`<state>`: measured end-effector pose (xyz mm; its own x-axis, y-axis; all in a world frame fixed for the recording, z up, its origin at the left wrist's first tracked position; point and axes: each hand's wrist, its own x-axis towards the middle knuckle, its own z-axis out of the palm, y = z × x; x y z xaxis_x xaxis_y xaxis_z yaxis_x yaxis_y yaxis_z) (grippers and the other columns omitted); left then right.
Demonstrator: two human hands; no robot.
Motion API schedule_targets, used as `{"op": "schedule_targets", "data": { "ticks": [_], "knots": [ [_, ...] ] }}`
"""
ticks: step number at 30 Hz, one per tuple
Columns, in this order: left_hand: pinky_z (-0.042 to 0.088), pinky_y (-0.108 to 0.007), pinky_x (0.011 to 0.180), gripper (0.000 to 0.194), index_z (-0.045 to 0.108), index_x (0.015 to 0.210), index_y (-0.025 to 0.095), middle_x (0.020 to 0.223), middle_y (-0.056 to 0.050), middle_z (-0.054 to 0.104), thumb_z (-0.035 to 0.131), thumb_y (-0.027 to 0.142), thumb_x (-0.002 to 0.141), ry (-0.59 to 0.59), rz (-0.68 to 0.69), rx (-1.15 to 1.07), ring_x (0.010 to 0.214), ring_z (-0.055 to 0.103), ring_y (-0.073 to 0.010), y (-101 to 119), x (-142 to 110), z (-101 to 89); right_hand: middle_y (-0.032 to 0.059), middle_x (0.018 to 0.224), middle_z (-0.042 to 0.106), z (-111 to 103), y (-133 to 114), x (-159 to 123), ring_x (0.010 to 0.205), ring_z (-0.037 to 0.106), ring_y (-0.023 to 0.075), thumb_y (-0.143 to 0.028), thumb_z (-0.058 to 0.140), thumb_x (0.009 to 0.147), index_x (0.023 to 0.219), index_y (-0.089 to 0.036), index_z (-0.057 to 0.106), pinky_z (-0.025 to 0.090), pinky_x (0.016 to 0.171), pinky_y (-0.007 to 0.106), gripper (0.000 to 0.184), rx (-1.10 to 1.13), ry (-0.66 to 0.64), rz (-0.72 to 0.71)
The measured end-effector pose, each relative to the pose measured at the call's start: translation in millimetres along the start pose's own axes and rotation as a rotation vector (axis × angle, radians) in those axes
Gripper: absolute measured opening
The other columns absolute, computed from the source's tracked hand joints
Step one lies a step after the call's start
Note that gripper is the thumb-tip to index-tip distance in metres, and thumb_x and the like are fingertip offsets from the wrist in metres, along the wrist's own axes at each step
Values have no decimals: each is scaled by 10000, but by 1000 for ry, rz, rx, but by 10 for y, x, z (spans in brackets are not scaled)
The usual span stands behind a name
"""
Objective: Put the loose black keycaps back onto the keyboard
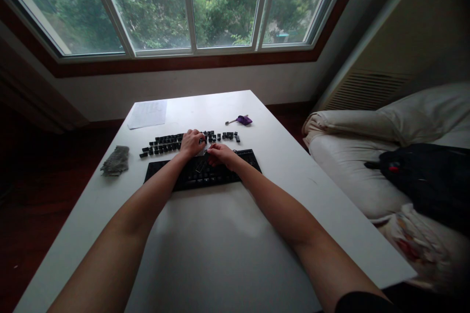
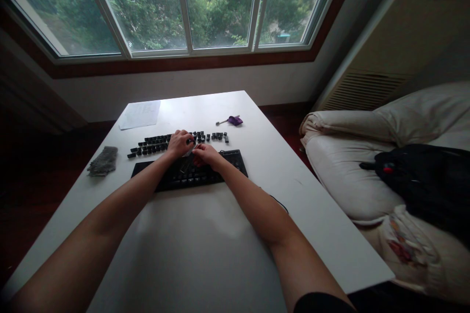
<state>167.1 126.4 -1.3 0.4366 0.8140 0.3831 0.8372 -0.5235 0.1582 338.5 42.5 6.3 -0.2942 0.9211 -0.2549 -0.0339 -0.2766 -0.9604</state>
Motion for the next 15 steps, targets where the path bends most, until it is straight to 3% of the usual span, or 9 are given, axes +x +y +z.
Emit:
{"op": "schedule_targets", "data": {
  "ticks": [9, 15],
  "knots": [
    [415, -451, 911, 161, 715, 956, 243, 1061, -93, 621, 612, 303, 849, 21, -42, -26, 1069, 502, -300, 35, 36, -47, 5, 619, 666, 19, -48, -38, 533, 643, 128, -316, 664, 887, 877, -181, 552, 525, 476, 202, 175, -14, 10, 20],
    [428, -437, 945, 170, 710, 955, 231, 1037, -85, 622, 562, 287, 892, 82, -59, -110, 1028, 530, -269, -1, -197, -293, -19, 706, 635, -11, -26, -13, 558, 669, 126, -275, 645, 873, 905, -198, 511, 525, 469, 199, 157, 86, 69, -12]
  ]
}}
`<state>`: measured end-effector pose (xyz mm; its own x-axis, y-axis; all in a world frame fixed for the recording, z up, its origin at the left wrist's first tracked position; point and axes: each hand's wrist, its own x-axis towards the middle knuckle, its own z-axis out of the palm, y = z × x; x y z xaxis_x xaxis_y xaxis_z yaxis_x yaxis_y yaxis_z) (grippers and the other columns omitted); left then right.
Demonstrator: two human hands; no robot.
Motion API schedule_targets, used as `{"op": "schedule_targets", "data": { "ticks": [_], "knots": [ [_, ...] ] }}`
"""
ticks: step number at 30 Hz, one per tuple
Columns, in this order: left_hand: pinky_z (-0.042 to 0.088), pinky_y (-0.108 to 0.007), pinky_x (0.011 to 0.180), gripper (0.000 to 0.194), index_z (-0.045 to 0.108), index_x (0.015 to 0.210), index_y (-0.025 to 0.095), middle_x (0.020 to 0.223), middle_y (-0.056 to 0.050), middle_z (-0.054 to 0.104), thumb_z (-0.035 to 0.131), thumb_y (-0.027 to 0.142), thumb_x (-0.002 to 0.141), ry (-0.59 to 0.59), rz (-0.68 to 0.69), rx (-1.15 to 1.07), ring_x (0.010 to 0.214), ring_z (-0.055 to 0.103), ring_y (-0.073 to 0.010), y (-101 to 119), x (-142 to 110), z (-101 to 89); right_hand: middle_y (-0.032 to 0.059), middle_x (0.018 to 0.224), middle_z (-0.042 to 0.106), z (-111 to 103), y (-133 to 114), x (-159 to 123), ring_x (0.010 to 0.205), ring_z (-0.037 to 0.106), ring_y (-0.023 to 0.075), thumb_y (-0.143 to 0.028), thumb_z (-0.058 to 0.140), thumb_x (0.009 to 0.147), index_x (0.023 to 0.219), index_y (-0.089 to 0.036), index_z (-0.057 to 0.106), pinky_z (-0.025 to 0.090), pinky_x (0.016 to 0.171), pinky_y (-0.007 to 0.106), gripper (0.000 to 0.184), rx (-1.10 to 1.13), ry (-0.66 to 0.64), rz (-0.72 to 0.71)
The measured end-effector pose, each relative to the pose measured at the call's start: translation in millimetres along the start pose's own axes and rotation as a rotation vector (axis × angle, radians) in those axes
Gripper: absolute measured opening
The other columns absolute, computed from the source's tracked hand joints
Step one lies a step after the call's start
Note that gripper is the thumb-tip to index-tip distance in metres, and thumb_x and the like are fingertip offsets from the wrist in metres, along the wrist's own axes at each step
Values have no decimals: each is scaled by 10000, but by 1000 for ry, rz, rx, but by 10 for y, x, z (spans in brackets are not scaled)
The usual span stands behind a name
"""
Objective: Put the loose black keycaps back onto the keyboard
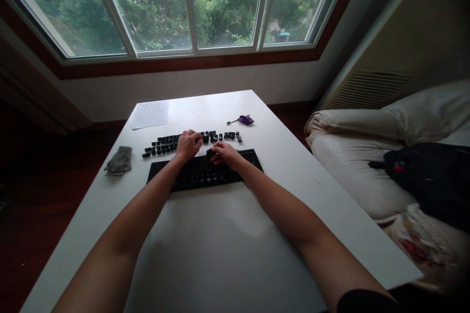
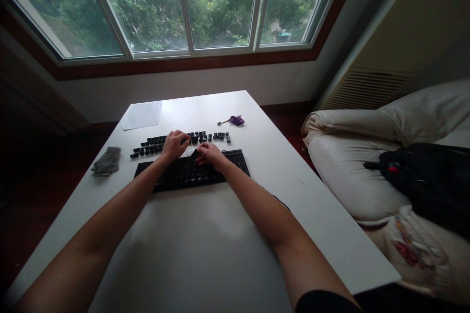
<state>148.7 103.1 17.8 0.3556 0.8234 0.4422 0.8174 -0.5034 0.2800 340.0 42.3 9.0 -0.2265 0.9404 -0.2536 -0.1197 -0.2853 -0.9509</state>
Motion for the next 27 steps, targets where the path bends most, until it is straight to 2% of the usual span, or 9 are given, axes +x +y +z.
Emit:
{"op": "schedule_targets", "data": {
  "ticks": [3, 7, 10, 12, 14, 21, 27],
  "knots": [
    [431, -438, 976, 176, 704, 963, 235, 1053, -73, 626, 549, 296, 908, -16, 43, -38, 1047, 536, -258, -15, -319, -218, -21, 758, 641, 7, -7, -4, 593, 685, 127, -267, 636, 870, 927, -208, 490, 525, 477, 194, 167, 61, 57, -13],
    [446, -437, 1005, 215, 687, 1054, 253, 1151, -66, 626, 547, 354, 927, -94, 103, -72, 1129, 526, -260, 10, -885, -484, -18, 790, 657, 35, -23, -4, 581, 674, 115, -273, 610, 883, 945, -211, 488, 515, 471, 191, 150, 101, 111, -47],
    [422, -455, 1075, 412, 613, 1262, 274, 1316, -78, 576, 607, 453, 891, -213, 201, -74, 1237, 494, -277, 54, -1248, -596, -16, 787, 661, 62, -26, 5, 552, 655, 110, -291, 610, 877, 943, -208, 491, 501, 458, 191, 159, 113, 115, -94],
    [366, -504, 1132, 563, 551, 1357, 293, 1437, -90, 497, 657, 500, 844, -248, 241, -33, 1327, 432, -315, 85, -1397, -613, -15, 776, 661, 84, -23, 1, 546, 646, 107, -320, 624, 863, 932, -204, 497, 494, 458, 189, 185, 91, 101, -131],
    [345, -531, 1147, 621, 525, 1389, 301, 1468, -96, 472, 683, 495, 820, -242, 242, -2, 1350, 415, -333, 109, -1466, -594, -17, 769, 658, 105, -15, -24, 554, 640, 103, -359, 643, 843, 922, -203, 500, 496, 471, 188, 226, 55, 86, -166],
    [336, -514, 1155, 574, 547, 1366, 283, 1453, -88, 485, 668, 470, 836, -186, 206, 21, 1342, 427, -318, 111, -1456, -495, -46, 706, 596, 126, 32, -225, 556, 614, 95, -456, 666, 784, 879, -200, 512, 487, 490, 187, 313, -62, 52, -253],
    [346, -508, 1142, 562, 555, 1356, 267, 1450, -93, 492, 661, 466, 841, -172, 204, 35, 1334, 435, -316, 126, -1497, -500, -43, 769, 590, 180, 78, -328, 565, 617, 96, -512, 626, 781, 925, -207, 515, 485, 486, 196, 355, -38, 171, -346]
  ]
}}
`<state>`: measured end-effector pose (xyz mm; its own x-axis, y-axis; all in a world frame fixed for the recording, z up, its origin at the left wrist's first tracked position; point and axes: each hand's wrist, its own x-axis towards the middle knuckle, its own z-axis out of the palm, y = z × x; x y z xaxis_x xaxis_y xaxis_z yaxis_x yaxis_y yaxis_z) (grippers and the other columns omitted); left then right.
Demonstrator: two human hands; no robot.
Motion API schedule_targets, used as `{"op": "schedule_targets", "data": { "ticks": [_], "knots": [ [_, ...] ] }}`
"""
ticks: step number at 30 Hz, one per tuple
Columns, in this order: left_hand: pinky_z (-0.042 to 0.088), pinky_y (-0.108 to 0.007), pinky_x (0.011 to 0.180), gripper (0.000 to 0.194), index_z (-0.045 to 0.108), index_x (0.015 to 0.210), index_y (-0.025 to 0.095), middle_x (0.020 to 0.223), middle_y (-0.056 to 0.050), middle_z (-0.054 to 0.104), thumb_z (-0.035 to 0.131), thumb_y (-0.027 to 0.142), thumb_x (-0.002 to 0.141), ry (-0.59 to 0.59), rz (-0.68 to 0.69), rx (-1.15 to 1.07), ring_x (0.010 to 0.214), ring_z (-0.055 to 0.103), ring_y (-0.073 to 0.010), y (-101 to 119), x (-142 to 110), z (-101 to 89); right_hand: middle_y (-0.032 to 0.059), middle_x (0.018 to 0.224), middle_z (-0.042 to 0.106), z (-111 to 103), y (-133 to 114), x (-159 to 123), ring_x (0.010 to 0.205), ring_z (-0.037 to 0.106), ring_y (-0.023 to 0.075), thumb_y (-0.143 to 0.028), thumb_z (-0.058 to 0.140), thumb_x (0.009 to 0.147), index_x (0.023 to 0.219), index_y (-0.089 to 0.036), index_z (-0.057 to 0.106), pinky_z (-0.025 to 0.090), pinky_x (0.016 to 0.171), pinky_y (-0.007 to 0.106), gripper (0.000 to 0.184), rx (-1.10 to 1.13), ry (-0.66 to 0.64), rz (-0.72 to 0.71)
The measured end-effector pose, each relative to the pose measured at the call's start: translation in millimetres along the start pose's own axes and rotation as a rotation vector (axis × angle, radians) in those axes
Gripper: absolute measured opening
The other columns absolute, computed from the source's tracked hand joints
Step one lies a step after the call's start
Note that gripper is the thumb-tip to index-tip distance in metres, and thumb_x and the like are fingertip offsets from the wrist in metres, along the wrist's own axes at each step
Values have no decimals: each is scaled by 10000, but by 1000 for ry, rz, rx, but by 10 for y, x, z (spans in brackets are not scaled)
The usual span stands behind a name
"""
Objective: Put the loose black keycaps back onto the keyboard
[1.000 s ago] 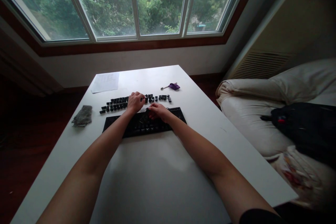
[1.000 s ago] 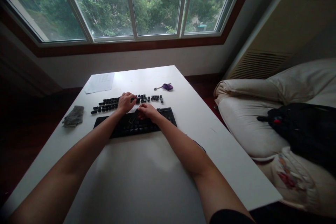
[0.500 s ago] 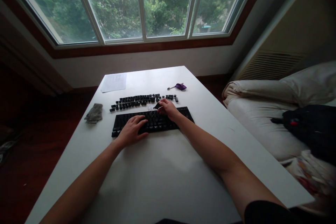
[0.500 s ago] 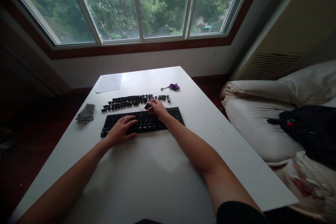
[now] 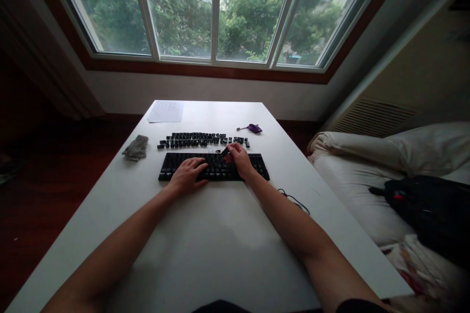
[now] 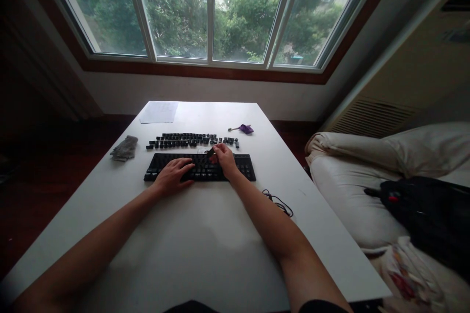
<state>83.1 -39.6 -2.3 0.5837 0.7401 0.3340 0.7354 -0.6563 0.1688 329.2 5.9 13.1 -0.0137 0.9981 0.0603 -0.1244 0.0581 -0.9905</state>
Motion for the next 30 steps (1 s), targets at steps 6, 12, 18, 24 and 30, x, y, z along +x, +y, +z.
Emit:
{"op": "schedule_targets", "data": {
  "ticks": [6, 12, 18, 24, 30],
  "knots": [
    [355, -515, 1135, 558, 570, 1341, 283, 1434, -88, 509, 680, 449, 819, 34, -30, 4, 1322, 450, -322, 49, 17, -17, -27, 750, 591, 91, -33, -37, 582, 623, 121, -567, 526, 859, 948, -220, 538, 482, 524, 221, 358, -208, 6, -155],
    [351, -521, 1133, 558, 567, 1339, 286, 1425, -87, 514, 680, 440, 815, 44, -33, -4, 1316, 451, -323, 64, 26, -16, -8, 706, 612, 94, -119, -53, 644, 601, 153, -485, 501, 924, 931, -226, 606, 475, 646, 257, 280, -556, -161, -293],
    [345, -531, 1113, 557, 560, 1330, 289, 1406, -93, 517, 677, 458, 812, 19, -25, 15, 1290, 454, -331, 39, 55, -22, -16, 678, 641, 95, -68, 76, 648, 594, 152, -436, 533, 923, 970, -223, 639, 445, 684, 249, 242, -679, -236, -311],
    [384, -497, 1063, 582, 579, 1289, 270, 1332, -105, 542, 709, 510, 775, -71, 36, 20, 1221, 480, -327, -6, 204, -92, -13, 735, 675, 9, 41, 147, 704, 636, 159, -408, 539, 915, 1005, -221, 639, 470, 707, 257, 230, -660, -243, -303],
    [369, -502, 1082, 564, 575, 1298, 273, 1361, -106, 533, 698, 490, 792, -27, -10, 21, 1257, 464, -329, 29, 196, -60, -7, 738, 680, -97, 35, 117, 691, 647, 167, -418, 556, 896, 1001, -224, 635, 485, 698, 273, 234, -611, -229, -317]
  ]
}}
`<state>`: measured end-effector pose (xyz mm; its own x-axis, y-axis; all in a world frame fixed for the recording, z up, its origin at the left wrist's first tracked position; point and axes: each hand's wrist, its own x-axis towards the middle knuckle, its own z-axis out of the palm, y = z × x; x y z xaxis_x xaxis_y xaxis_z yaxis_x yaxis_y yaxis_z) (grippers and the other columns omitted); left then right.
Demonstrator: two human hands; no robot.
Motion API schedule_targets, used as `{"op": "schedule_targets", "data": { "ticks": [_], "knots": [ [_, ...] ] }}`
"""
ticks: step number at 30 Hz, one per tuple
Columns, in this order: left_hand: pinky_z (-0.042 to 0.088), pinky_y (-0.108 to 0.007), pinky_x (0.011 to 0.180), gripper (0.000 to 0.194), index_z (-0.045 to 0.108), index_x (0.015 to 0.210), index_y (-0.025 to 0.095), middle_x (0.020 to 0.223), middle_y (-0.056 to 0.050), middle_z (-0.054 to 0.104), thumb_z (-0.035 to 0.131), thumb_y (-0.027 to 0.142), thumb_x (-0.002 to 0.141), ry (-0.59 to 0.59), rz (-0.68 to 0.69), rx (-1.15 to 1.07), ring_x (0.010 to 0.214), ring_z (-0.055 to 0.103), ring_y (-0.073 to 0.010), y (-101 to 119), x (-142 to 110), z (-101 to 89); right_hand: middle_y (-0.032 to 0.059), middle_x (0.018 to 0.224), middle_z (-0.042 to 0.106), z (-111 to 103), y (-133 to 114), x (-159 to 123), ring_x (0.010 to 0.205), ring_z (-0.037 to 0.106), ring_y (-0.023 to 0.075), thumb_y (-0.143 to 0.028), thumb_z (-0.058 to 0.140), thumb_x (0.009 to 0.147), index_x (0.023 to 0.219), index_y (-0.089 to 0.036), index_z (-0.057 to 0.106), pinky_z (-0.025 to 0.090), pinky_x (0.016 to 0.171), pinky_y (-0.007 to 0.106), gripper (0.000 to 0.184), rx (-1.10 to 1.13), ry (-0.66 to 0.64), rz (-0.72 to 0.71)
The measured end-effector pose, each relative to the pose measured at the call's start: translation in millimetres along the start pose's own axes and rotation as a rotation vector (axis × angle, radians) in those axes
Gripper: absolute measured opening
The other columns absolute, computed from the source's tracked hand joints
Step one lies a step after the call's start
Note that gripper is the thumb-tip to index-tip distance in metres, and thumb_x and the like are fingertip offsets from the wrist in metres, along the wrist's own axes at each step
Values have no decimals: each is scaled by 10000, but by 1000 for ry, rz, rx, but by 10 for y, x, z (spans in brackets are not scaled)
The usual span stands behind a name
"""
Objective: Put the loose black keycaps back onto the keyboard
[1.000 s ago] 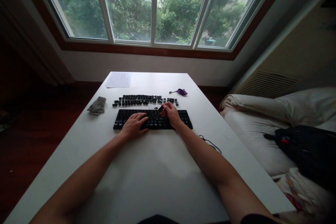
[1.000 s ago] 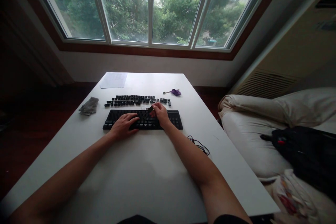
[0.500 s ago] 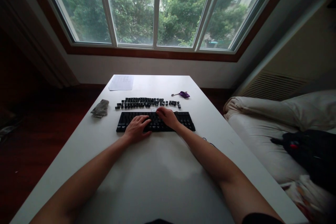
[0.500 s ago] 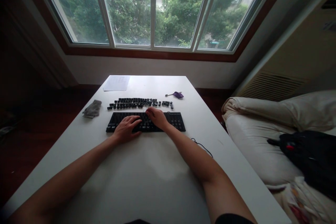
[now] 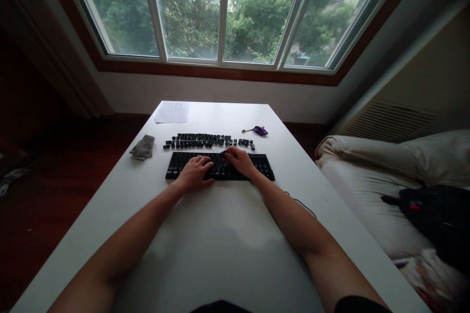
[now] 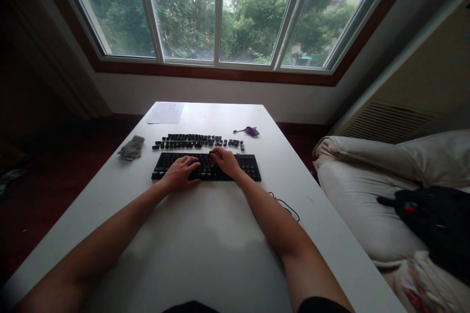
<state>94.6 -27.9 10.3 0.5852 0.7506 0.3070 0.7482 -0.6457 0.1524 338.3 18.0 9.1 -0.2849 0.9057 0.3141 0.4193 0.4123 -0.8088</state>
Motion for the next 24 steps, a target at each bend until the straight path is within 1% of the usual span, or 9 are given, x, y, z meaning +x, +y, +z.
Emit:
{"op": "schedule_targets", "data": {
  "ticks": [5, 9, 15, 20, 24],
  "knots": [
    [365, -497, 1096, 554, 575, 1308, 275, 1401, -98, 524, 681, 495, 810, 17, 3, -3, 1282, 463, -323, -54, -61, 19, -4, 730, 677, -21, -35, -27, 678, 645, 169, -440, 556, 889, 994, -222, 630, 491, 690, 278, 253, 41, 59, 40],
    [369, -495, 1100, 553, 583, 1305, 261, 1409, -102, 524, 671, 508, 817, 19, 16, 8, 1286, 469, -318, -126, -68, 27, -4, 719, 669, -24, -95, -35, 673, 626, 166, -441, 534, 905, 1013, -222, 628, 486, 704, 278, 262, 19, 95, 32],
    [369, -497, 1107, 545, 593, 1302, 276, 1412, -91, 527, 683, 484, 805, 36, -10, -7, 1299, 469, -315, -168, -45, 42, 0, 705, 652, -2, -170, -13, 647, 569, 156, -405, 526, 913, 989, -216, 655, 439, 668, 253, 241, -107, 72, -7],
    [367, -493, 1105, 549, 599, 1287, 262, 1410, -94, 529, 689, 490, 795, 47, -22, -12, 1301, 466, -315, -156, -39, 59, -4, 706, 643, -11, -161, 20, 644, 559, 146, -398, 508, 930, 992, -213, 652, 405, 648, 238, 243, -164, 77, -44],
    [364, -490, 1102, 550, 598, 1282, 253, 1403, -97, 535, 689, 484, 791, 56, -22, -17, 1290, 473, -316, -143, -39, 65, -13, 687, 635, -36, -133, 49, 620, 545, 136, -373, 524, 930, 979, -209, 654, 378, 624, 230, 215, -225, 20, -77]
  ]
}}
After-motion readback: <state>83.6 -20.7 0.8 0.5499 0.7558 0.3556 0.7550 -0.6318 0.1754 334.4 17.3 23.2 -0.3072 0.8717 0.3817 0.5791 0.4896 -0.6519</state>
